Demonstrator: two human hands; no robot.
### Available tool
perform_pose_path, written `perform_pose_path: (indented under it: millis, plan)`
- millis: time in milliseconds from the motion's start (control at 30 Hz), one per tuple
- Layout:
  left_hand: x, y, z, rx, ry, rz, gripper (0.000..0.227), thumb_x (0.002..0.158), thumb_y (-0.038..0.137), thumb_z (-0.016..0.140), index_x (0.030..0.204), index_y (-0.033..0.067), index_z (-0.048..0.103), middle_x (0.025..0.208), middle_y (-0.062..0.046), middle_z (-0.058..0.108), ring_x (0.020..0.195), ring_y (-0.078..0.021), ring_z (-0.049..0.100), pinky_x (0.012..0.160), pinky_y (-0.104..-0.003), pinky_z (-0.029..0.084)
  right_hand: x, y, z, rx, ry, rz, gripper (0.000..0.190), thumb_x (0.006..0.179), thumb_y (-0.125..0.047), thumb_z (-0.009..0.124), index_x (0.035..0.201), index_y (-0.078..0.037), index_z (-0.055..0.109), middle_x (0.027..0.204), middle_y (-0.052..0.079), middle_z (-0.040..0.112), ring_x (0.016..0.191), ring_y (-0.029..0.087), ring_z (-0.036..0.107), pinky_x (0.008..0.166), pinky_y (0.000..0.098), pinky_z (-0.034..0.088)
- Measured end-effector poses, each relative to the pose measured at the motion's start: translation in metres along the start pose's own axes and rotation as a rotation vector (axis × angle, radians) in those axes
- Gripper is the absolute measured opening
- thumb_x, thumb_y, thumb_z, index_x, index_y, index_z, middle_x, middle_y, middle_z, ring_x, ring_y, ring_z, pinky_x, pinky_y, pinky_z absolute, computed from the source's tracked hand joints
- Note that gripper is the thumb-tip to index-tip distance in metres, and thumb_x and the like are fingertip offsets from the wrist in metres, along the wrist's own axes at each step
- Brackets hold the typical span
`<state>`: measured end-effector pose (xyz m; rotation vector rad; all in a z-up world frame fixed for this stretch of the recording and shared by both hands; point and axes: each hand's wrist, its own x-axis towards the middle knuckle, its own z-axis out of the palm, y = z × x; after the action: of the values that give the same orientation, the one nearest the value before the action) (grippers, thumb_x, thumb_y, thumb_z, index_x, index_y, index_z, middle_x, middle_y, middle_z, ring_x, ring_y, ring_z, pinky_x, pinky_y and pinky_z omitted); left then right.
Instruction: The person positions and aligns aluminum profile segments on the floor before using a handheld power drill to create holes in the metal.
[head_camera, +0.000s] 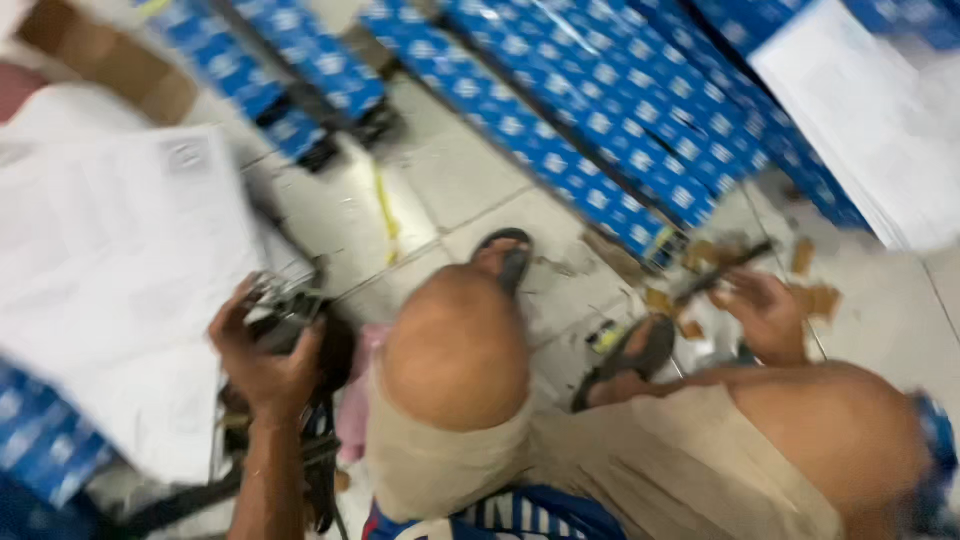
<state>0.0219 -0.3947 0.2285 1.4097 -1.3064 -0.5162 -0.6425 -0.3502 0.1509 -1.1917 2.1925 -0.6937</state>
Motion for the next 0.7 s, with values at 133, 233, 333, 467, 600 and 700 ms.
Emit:
perform_pose_path:
  millis: [133, 233, 333, 467, 600, 700]
  plan:
    - [0.036, -0.003, 0.066, 0.224, -0.176, -0.007, 0.077, 0.075, 0.004, 0.087, 0.138, -0.0081, 0.044, 0.131, -0.026, 0.053, 0.121, -0.0371, 0.056, 0.104, -0.045, 0.044, 0.0, -0.049, 0.018, -0.112, -0.18, -0.152, 0.063, 0.087, -0.034, 0.08, 0.142, -0.012, 0.061, 0.14, 0.015, 0.061, 0.129, 0.033, 0.056, 0.106, 0.0505, 0.045]
    - [0.057, 0.002, 0.123, 0.153, -0.324, 0.064, 0.075, 0.077, -0.001, 0.085, 0.14, -0.008, 0.044, 0.132, -0.028, 0.052, 0.12, -0.0383, 0.056, 0.104, -0.047, 0.045, 0.01, -0.033, 0.048, -0.239, -0.249, -0.31, 0.084, 0.086, -0.046, 0.081, 0.156, -0.016, 0.046, 0.161, 0.015, 0.043, 0.147, 0.041, 0.04, 0.118, 0.062, 0.034]
    - [0.07, 0.021, 0.176, 0.117, -0.465, 0.146, 0.072, 0.083, 0.0, 0.082, 0.144, -0.0059, 0.043, 0.134, -0.029, 0.053, 0.116, -0.0399, 0.058, 0.104, -0.052, 0.046, 0.029, -0.024, 0.074, -0.279, -0.21, -0.469, 0.103, 0.087, -0.047, 0.086, 0.165, -0.015, 0.027, 0.17, 0.014, 0.028, 0.154, 0.04, 0.03, 0.124, 0.0592, 0.03]
    - [0.076, 0.025, 0.236, 0.052, -0.628, 0.262, 0.074, 0.085, 0.006, 0.081, 0.143, -0.0096, 0.039, 0.139, -0.03, 0.046, 0.12, -0.0454, 0.058, 0.105, -0.056, 0.05, 0.056, -0.017, 0.102, -0.332, -0.072, -0.52, 0.105, 0.085, -0.045, 0.087, 0.165, -0.009, 0.027, 0.155, 0.016, 0.05, 0.142, 0.04, 0.042, 0.119, 0.0597, 0.032]
    - [0.079, 0.053, 0.283, 0.002, -0.699, 0.34, 0.073, 0.082, -0.002, 0.082, 0.14, -0.0124, 0.038, 0.14, -0.036, 0.049, 0.122, -0.0475, 0.061, 0.108, -0.055, 0.055, 0.049, -0.034, 0.104, -0.225, 0.057, -0.646, 0.096, 0.083, -0.042, 0.092, 0.156, -0.008, 0.04, 0.146, 0.016, 0.057, 0.133, 0.034, 0.053, 0.114, 0.0527, 0.043]
    - [0.079, 0.066, 0.305, 0.002, -0.743, 0.367, 0.073, 0.084, 0.004, 0.081, 0.14, -0.0113, 0.037, 0.14, -0.034, 0.051, 0.125, -0.0441, 0.061, 0.107, -0.052, 0.055, 0.032, -0.052, 0.103, -0.003, -0.025, -0.6, 0.088, 0.092, -0.032, 0.088, 0.158, -0.004, 0.037, 0.148, 0.016, 0.054, 0.135, 0.035, 0.055, 0.116, 0.0513, 0.048]
